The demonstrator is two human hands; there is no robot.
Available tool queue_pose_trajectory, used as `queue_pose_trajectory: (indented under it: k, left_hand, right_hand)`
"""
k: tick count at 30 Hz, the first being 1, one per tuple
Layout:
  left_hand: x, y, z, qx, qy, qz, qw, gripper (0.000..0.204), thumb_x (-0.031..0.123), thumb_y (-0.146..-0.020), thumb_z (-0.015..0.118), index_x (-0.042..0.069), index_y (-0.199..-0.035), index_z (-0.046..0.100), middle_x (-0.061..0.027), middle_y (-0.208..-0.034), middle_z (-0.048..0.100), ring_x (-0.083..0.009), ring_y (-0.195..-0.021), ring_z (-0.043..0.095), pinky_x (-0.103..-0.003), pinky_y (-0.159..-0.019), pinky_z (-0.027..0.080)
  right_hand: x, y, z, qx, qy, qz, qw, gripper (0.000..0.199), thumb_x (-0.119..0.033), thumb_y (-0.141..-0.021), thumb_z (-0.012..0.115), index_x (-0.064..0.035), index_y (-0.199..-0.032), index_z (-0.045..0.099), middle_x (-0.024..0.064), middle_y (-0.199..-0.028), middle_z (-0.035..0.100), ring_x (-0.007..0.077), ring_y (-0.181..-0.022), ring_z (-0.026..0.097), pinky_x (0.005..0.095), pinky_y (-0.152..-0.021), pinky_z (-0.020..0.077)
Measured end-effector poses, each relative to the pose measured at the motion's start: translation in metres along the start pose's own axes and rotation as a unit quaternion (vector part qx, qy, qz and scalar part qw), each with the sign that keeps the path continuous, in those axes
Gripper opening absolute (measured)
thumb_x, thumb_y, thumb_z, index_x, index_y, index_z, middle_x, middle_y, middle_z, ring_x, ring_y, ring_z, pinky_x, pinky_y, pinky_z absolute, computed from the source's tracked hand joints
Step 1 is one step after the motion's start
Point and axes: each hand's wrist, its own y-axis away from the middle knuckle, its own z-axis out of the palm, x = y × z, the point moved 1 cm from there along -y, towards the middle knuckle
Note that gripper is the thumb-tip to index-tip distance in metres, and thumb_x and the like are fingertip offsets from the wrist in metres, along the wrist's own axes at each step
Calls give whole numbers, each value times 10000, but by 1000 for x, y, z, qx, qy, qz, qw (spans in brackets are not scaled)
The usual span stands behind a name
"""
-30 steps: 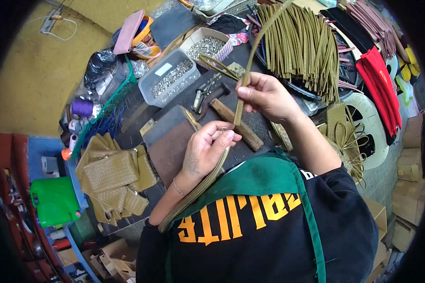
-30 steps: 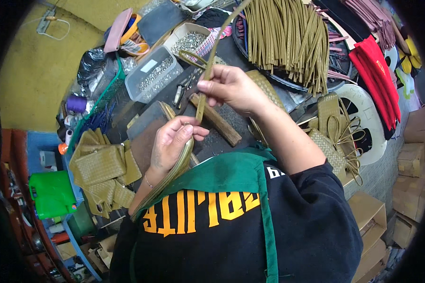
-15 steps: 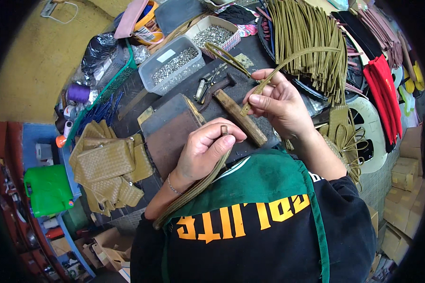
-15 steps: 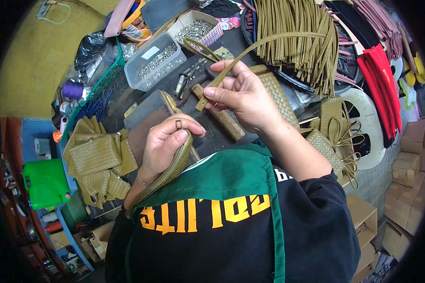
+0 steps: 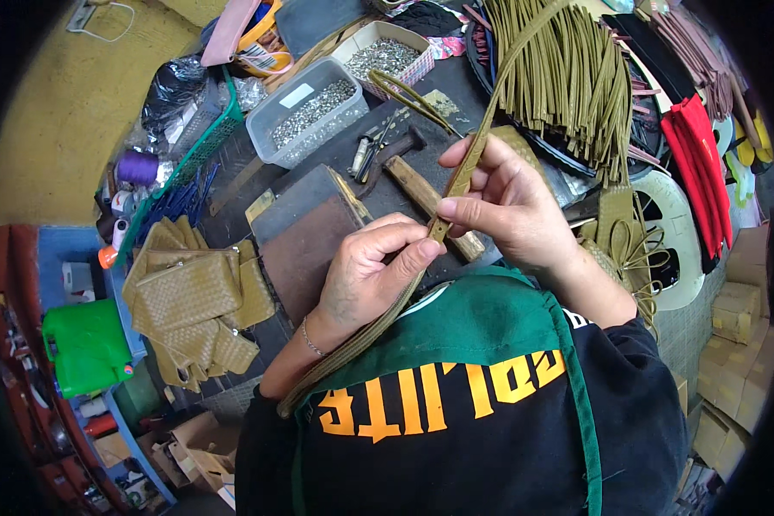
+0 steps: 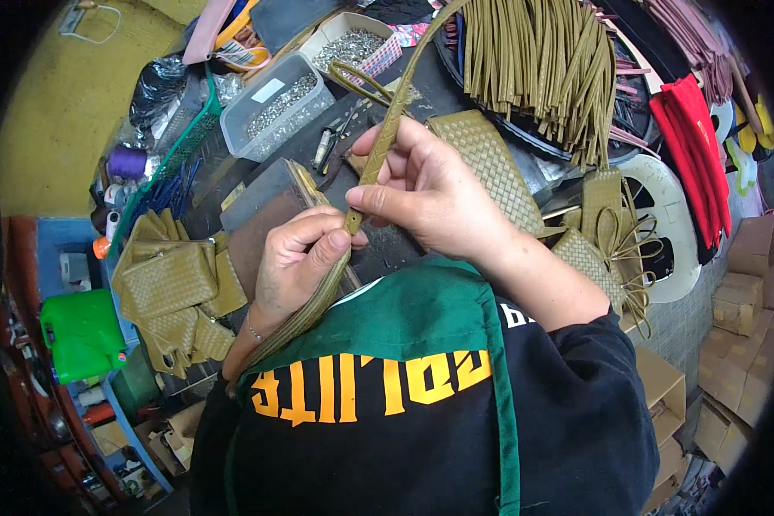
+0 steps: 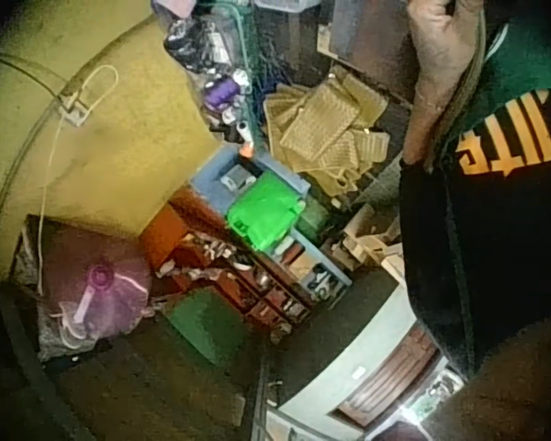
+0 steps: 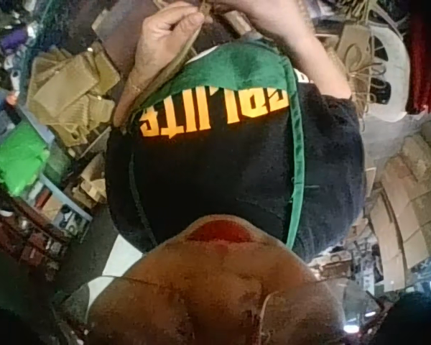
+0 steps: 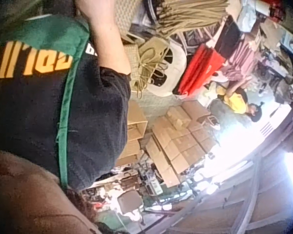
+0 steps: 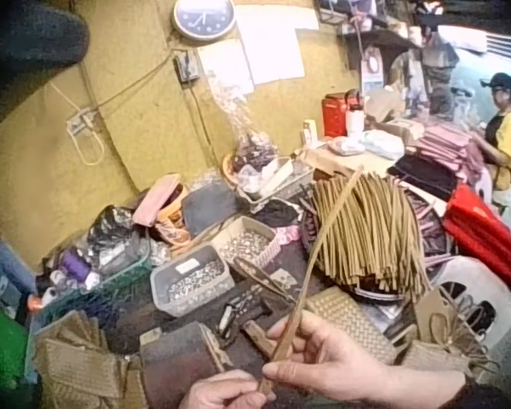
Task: The person removes a woven bag from a large box and places it on a workbench. They then handle a leather strap and use a hammer to secure metal hardware onto the strap while working over a small anvil block.
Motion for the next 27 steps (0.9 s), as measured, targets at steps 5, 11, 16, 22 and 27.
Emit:
queue_pose_trajectory:
  k: [5,11,16,22,27]
  left_hand:
    - [-10,0,3,31,39,4,999,157,127,-778,565,-30,-772,561,-56,-703,533,-91,-649,492,-210,-580,393]
    - [-8,0,3,48,75,-6,996,122,96,-764,579,-21,-767,543,-34,-710,528,-66,-651,472,-200,-579,386]
    - [-16,2,2,72,125,27,989,60,32,-760,552,-19,-734,534,-25,-696,513,-59,-628,461,-196,-556,376]
    - [-23,7,-3,102,203,-18,974,103,58,-780,476,-22,-747,531,-74,-756,540,-123,-719,523,-244,-688,414]
    - [-19,9,-6,176,235,13,956,95,37,-783,487,-13,-711,523,-55,-728,543,-87,-699,511,-207,-661,402]
  right_hand:
    - [2,-3,0,-10,-8,-30,999,330,46,-715,578,-4,-995,410,37,-733,530,69,-646,534,189,-564,463]
    - [2,-3,2,5,-1,-47,999,336,53,-697,598,3,-985,434,5,-756,506,47,-678,500,175,-616,445]
    - [7,-13,-2,-55,-14,-16,998,366,46,-670,631,-15,-991,466,18,-835,539,86,-763,527,218,-682,442]
    - [-12,-144,-47,-118,94,-13,988,362,-310,-809,508,-30,-1039,495,26,-824,570,92,-709,521,235,-623,415]
    - [11,-252,-97,86,646,-151,743,222,-183,-645,585,8,-758,595,206,-729,571,296,-709,580,357,-641,461]
